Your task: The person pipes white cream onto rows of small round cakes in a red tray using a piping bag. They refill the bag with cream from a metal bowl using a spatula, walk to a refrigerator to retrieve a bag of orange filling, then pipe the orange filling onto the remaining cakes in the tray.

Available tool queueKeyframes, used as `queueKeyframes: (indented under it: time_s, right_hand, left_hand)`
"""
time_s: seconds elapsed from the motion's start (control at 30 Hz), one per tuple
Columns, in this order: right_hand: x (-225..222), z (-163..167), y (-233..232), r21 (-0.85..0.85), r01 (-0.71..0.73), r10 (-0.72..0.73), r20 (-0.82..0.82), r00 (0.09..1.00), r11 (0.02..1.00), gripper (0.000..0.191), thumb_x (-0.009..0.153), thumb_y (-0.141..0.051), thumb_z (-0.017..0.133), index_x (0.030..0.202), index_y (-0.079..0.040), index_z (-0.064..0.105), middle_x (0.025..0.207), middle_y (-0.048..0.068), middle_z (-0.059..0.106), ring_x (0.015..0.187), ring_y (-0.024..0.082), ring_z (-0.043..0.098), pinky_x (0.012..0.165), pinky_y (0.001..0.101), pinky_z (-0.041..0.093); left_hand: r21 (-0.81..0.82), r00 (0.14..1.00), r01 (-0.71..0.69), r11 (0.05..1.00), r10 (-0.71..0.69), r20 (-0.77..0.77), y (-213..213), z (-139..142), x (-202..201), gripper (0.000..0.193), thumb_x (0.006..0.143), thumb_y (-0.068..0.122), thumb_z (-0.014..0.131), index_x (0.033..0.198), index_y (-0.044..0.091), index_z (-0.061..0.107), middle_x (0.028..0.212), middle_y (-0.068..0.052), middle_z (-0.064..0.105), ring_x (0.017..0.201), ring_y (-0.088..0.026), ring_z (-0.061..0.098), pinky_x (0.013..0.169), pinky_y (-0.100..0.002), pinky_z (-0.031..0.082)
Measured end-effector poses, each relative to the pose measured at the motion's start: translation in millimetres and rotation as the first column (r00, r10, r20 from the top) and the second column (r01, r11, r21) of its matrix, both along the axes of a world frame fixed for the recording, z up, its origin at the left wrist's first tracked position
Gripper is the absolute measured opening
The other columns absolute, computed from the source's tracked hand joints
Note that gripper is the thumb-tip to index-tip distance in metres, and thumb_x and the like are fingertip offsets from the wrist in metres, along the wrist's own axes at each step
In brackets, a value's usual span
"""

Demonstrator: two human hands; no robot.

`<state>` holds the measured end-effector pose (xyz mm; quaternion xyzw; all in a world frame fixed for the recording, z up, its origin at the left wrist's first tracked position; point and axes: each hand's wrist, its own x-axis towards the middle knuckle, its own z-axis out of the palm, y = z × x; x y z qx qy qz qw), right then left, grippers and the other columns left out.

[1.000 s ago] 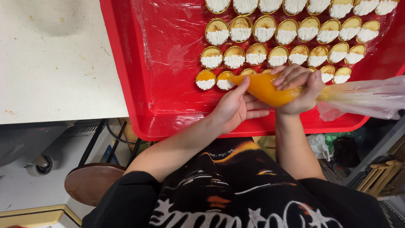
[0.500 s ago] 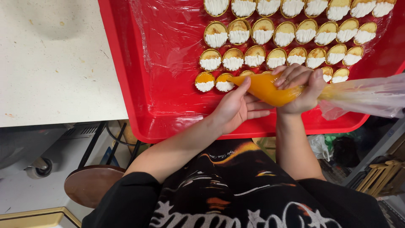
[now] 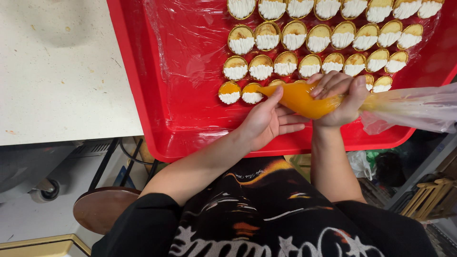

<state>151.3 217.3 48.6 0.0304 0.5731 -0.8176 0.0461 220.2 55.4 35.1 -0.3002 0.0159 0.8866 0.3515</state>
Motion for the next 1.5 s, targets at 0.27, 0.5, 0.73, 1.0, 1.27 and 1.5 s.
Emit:
queueKeyframes:
  time_s: [0.27,0.5,0.73,1.0,1.27,1.5]
  right_hand:
    - [2,-3,3,0.008,0.002,-0.001,-0.02,1.0,1.0,0.06,0.117,-0.035,0.028,0.069,-0.005,0.045,0.06,0.014,0.047,0.057,0.026,0.048,0.072,0.0459,0.051]
    - [1,-6,9,-0.007,-0.008,0.008,-0.042,0.999,1.0,0.06,0.117,-0.035,0.029,0.068,-0.005,0.045,0.059,0.013,0.047,0.057,0.026,0.048,0.071,0.0458,0.051]
    - [4,-6,12,-0.008,0.011,-0.011,-0.043,0.999,1.0,0.059,0.117,-0.036,0.029,0.069,-0.005,0.045,0.06,0.013,0.046,0.057,0.026,0.048,0.075,0.0491,0.055]
    - [4,-4,14,0.012,0.032,-0.032,-0.027,0.999,0.999,0.063,0.117,-0.035,0.028,0.065,-0.004,0.044,0.059,0.013,0.046,0.056,0.025,0.047,0.073,0.0486,0.054]
    - [2,-5,18,0.006,0.05,-0.05,-0.005,0.999,0.999,0.063,0.117,-0.035,0.028,0.064,-0.004,0.044,0.061,0.012,0.046,0.056,0.026,0.047,0.071,0.047,0.052]
    - [5,-7,21,0.023,0.048,-0.049,0.007,0.999,0.999,0.057,0.117,-0.036,0.028,0.071,-0.006,0.044,0.06,0.013,0.046,0.056,0.026,0.047,0.074,0.0484,0.054]
  left_hand:
    - [-0.014,1.0,-0.019,1.0,0.02,0.02,5,0,2,0.069,0.106,0.057,0.039,0.15,0.003,0.04,0.137,-0.023,0.057,0.122,-0.035,0.062,0.104,-0.05,0.052]
    - [-0.006,1.0,-0.004,1.0,0.005,0.022,6,-1,1,0.069,0.106,0.056,0.04,0.151,0.005,0.038,0.137,-0.022,0.056,0.123,-0.035,0.061,0.104,-0.05,0.052]
    - [0.004,1.0,0.012,1.0,-0.012,0.012,7,-2,1,0.068,0.106,0.055,0.039,0.152,0.004,0.038,0.138,-0.023,0.056,0.123,-0.035,0.062,0.104,-0.05,0.052]
    - [0.01,0.999,0.037,0.999,-0.036,-0.007,7,-1,-1,0.067,0.107,0.054,0.039,0.15,0.003,0.04,0.137,-0.025,0.057,0.12,-0.037,0.063,0.103,-0.05,0.053]
    - [-0.002,0.999,0.041,0.999,-0.041,-0.003,9,-2,-4,0.067,0.107,0.054,0.038,0.15,0.002,0.039,0.138,-0.027,0.056,0.122,-0.037,0.063,0.105,-0.05,0.052]
    - [0.008,0.999,0.052,0.999,-0.052,0.005,13,-2,-1,0.068,0.106,0.054,0.039,0.15,0.002,0.039,0.138,-0.027,0.057,0.121,-0.038,0.063,0.104,-0.049,0.052]
